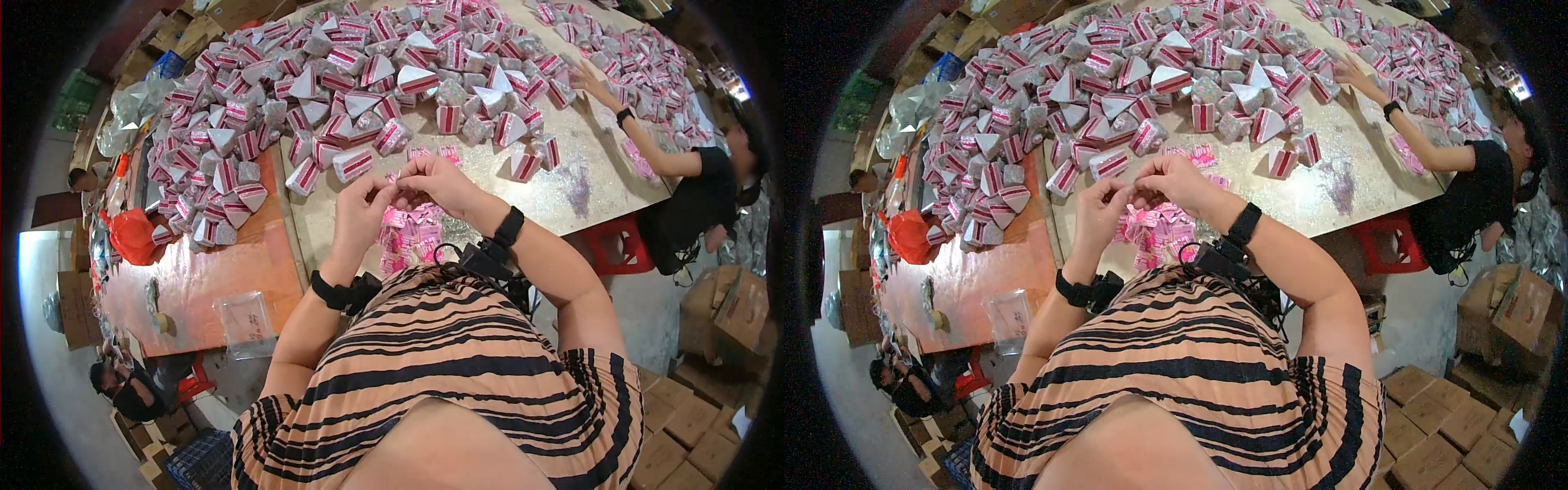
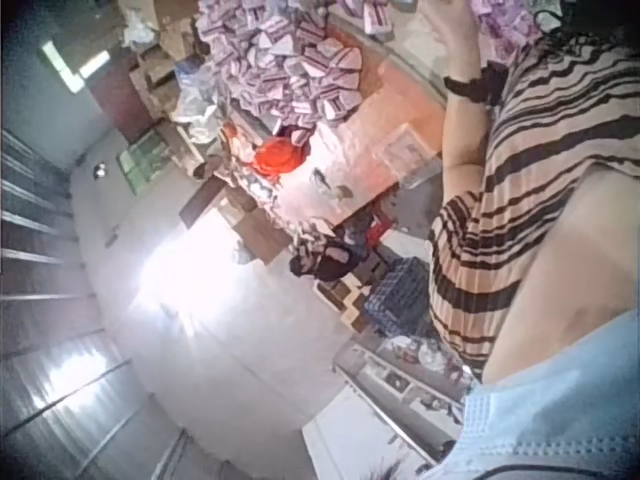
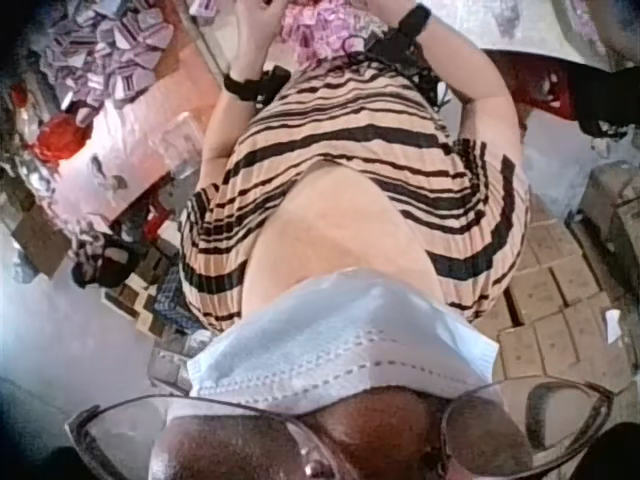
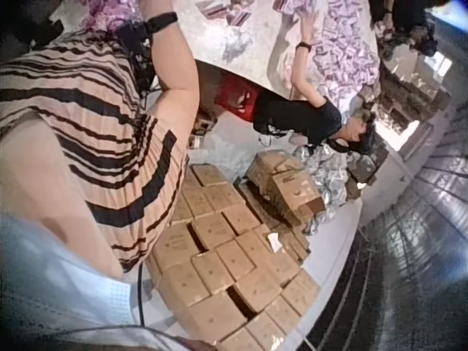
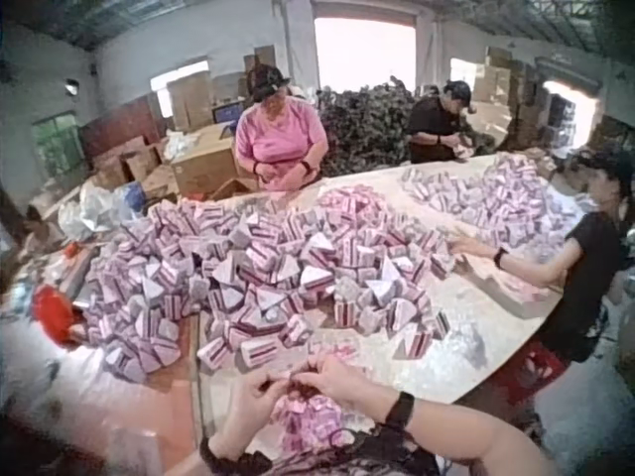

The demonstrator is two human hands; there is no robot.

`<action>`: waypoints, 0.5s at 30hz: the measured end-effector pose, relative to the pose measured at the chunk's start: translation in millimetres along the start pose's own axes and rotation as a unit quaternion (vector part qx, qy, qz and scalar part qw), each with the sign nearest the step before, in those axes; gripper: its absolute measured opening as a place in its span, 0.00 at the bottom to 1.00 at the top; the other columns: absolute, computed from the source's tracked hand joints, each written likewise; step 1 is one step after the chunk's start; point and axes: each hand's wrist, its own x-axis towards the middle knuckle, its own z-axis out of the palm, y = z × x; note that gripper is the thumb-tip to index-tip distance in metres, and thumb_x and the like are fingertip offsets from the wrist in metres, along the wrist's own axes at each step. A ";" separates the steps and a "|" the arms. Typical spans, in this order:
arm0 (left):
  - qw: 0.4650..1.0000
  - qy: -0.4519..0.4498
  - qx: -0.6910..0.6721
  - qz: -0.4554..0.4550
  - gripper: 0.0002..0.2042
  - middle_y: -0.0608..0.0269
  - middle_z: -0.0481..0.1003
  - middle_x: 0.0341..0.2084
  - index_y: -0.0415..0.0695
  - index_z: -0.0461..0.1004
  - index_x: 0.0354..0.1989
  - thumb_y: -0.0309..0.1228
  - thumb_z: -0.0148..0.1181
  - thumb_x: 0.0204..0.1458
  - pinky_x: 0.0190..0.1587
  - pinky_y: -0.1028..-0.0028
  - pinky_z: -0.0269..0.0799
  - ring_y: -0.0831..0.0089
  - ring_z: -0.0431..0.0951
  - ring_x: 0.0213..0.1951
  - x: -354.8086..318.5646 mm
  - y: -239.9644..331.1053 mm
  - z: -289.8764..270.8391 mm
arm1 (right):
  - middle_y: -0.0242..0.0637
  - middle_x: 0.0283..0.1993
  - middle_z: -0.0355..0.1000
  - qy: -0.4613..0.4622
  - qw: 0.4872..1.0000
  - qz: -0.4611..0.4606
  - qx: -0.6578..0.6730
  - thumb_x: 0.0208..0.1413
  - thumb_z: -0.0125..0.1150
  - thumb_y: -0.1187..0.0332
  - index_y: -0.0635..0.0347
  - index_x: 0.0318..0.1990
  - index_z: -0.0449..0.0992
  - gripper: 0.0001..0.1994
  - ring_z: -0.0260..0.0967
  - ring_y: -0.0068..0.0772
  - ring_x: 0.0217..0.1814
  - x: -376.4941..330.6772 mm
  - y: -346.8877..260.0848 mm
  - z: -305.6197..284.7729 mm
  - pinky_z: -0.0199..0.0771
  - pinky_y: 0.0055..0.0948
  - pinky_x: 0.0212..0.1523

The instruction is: The person is packaging small, pyramid-shaped items by inserting pink labels into the clear plastic wrappers. They pick up a wrapped item, slide a label into the opening, and place the finished product on the table. The task is performed repeatedly by hand in a workshop setting.

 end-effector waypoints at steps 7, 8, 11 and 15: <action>0.952 -0.060 0.247 0.173 0.11 0.53 0.72 0.32 0.41 0.75 0.40 0.22 0.61 0.46 0.37 0.69 0.71 0.56 0.75 0.36 9.9 38.2 -0.1 | 0.36 0.27 0.74 -0.055 0.998 -0.015 0.035 0.56 0.56 0.74 0.62 0.33 0.72 0.01 0.74 0.27 0.25 -7.2 1.9 -21.9 0.75 0.25 0.28; 0.938 -0.090 0.276 0.188 0.17 0.54 0.72 0.37 0.44 0.73 0.47 0.21 0.60 0.46 0.42 0.65 0.71 0.56 0.74 0.41 10.9 48.9 1.8 | 0.35 0.26 0.72 -0.059 0.998 -0.018 0.029 0.55 0.56 0.75 0.62 0.31 0.72 0.02 0.72 0.27 0.23 -8.1 2.7 -27.1 0.73 0.25 0.26; 0.896 -0.142 0.347 0.239 0.19 0.56 0.71 0.39 0.46 0.72 0.48 0.22 0.60 0.45 0.42 0.65 0.72 0.56 0.73 0.43 15.5 58.7 8.3 | 0.35 0.26 0.73 -0.059 0.998 0.028 -0.020 0.55 0.56 0.75 0.62 0.31 0.73 0.02 0.72 0.26 0.23 -13.6 -2.5 -35.2 0.72 0.25 0.25; 0.868 -0.172 0.384 0.264 0.18 0.57 0.71 0.38 0.45 0.72 0.46 0.22 0.59 0.44 0.40 0.64 0.71 0.57 0.73 0.42 19.9 56.7 24.5 | 0.34 0.26 0.73 -0.081 0.994 0.047 -0.050 0.56 0.56 0.75 0.64 0.34 0.74 0.03 0.72 0.25 0.23 -15.9 4.8 -53.3 0.69 0.24 0.23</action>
